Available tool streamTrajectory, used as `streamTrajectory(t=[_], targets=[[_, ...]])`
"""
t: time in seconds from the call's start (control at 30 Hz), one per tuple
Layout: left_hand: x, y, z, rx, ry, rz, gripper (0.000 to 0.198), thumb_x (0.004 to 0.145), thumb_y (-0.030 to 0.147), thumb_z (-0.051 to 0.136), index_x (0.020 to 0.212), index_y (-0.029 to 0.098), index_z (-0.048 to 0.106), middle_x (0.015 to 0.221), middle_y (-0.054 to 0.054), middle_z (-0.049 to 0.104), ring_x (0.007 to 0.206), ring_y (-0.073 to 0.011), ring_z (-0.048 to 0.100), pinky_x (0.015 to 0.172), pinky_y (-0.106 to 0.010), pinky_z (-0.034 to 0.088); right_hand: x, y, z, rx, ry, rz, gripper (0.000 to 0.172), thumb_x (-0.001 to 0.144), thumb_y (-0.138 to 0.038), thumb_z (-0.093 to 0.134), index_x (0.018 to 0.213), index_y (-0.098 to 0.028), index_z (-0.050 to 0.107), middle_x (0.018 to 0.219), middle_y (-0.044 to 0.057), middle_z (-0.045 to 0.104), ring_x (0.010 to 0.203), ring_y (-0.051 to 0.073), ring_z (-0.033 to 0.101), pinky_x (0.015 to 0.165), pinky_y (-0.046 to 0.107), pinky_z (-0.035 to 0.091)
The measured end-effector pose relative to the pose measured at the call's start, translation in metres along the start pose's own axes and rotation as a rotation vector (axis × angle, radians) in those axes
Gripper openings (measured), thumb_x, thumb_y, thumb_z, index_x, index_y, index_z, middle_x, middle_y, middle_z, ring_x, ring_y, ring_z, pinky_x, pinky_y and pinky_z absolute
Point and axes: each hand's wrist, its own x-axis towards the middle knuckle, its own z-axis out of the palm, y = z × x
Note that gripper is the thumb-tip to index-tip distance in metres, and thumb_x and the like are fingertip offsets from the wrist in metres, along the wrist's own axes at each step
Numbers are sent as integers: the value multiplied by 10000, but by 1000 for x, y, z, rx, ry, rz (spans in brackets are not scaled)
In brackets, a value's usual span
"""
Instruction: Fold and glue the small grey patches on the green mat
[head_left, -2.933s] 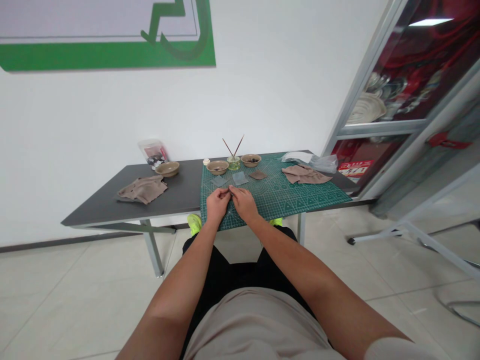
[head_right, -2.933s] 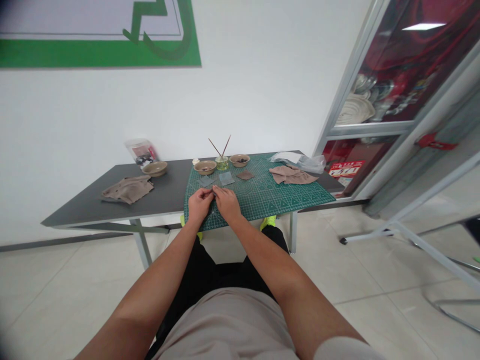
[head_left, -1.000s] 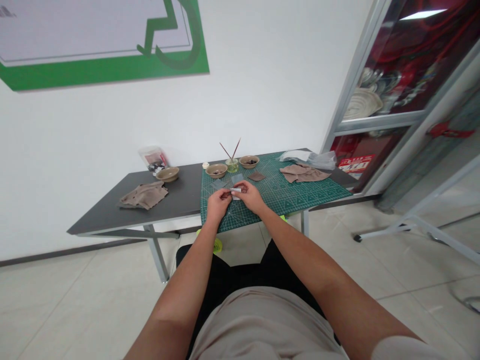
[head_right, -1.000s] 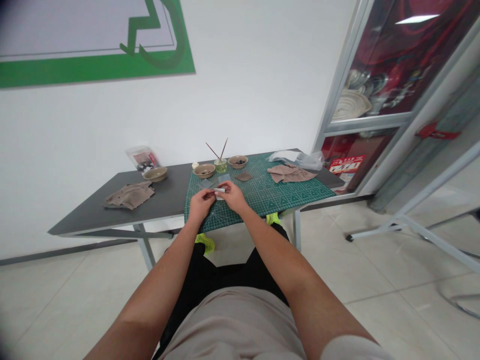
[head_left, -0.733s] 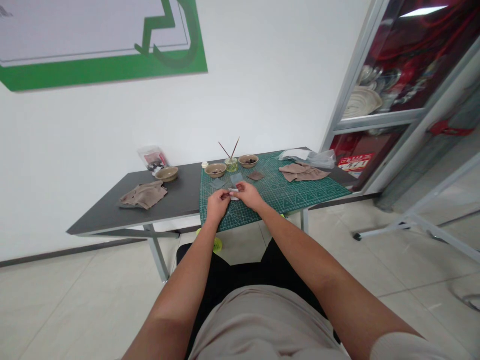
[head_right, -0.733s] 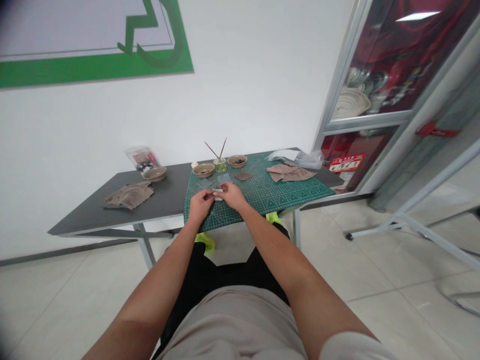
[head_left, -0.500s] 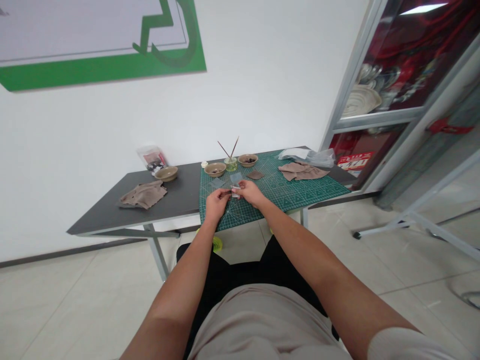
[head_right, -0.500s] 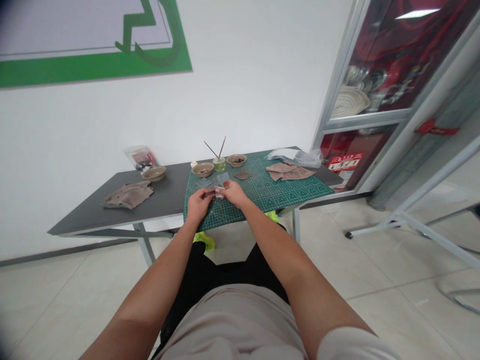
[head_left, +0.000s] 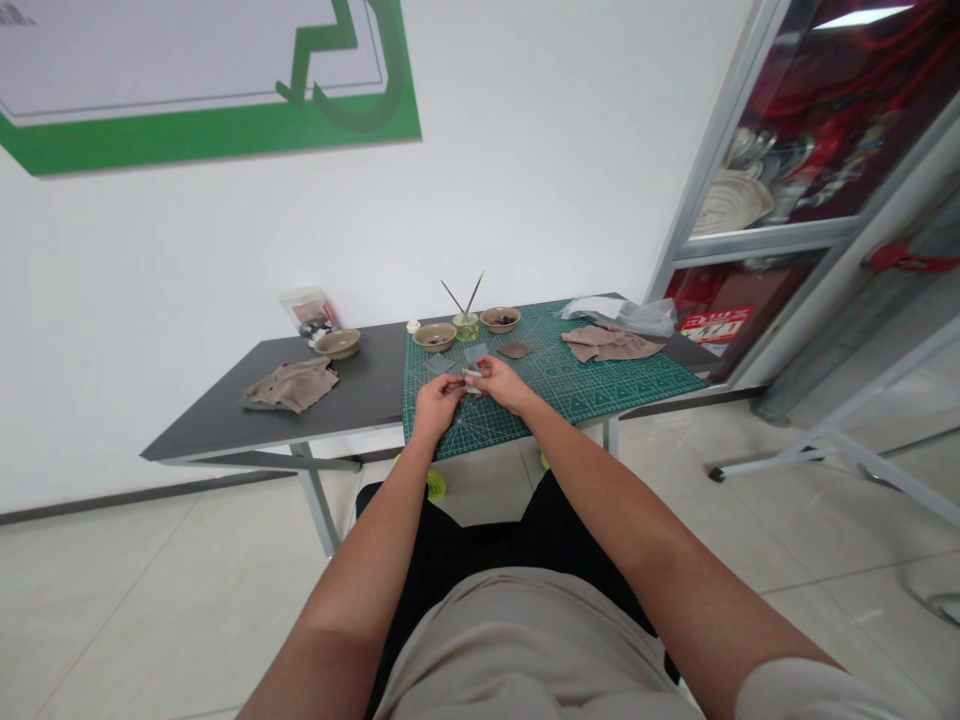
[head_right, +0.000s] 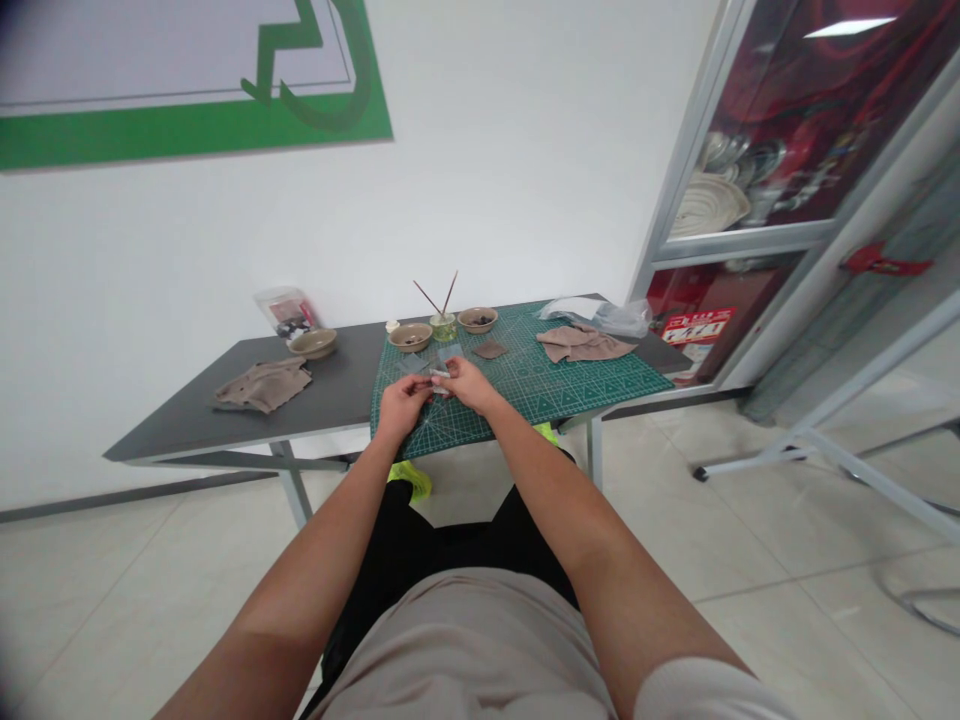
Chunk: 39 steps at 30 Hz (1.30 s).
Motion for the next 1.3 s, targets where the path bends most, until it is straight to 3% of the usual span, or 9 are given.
streamTrajectory(t=[0.13, 0.3, 0.6, 1.03, 1.3], targets=[[2, -6, 1, 76, 28, 94, 106, 736, 153, 616, 783, 184, 705, 721, -5, 664, 664, -137, 596, 666, -257, 461, -2, 0, -1, -1, -61, 9, 546, 587, -356, 859, 986, -194, 522, 662, -34, 631, 582, 122, 589, 541, 238, 481], [2, -10, 1, 113, 19, 158, 114, 752, 144, 604, 794, 192, 700, 729, -4, 636, 677, -135, 585, 675, -262, 453, -3, 1, -4, -10, -37, -30, 581, 562, -364, 871, 985, -198, 509, 606, -71, 565, 576, 125, 570, 544, 236, 460], [0, -5, 2, 32, -6, 101, 99, 749, 150, 586, 793, 189, 665, 757, 6, 628, 574, -111, 579, 584, -244, 466, -3, 3, -4, 42, -43, -42, 608, 529, -384, 880, 919, -218, 444, 592, -101, 526, 540, 116, 547, 542, 236, 425], [0, -3, 1, -110, -48, 36, 123, 724, 214, 640, 834, 191, 689, 701, 10, 671, 528, -117, 579, 590, -260, 490, -14, -15, -7, 63, -92, -3, 633, 483, -407, 896, 909, -228, 463, 689, -61, 645, 595, 119, 588, 594, 238, 439], [-2, -2, 0, -76, -34, 62, 145, 744, 231, 656, 873, 190, 710, 792, -15, 705, 575, -121, 608, 636, -268, 520, -12, -11, -6, 77, -34, -41, 592, 480, -368, 896, 877, -209, 487, 676, -63, 624, 618, 112, 586, 623, 236, 449]])
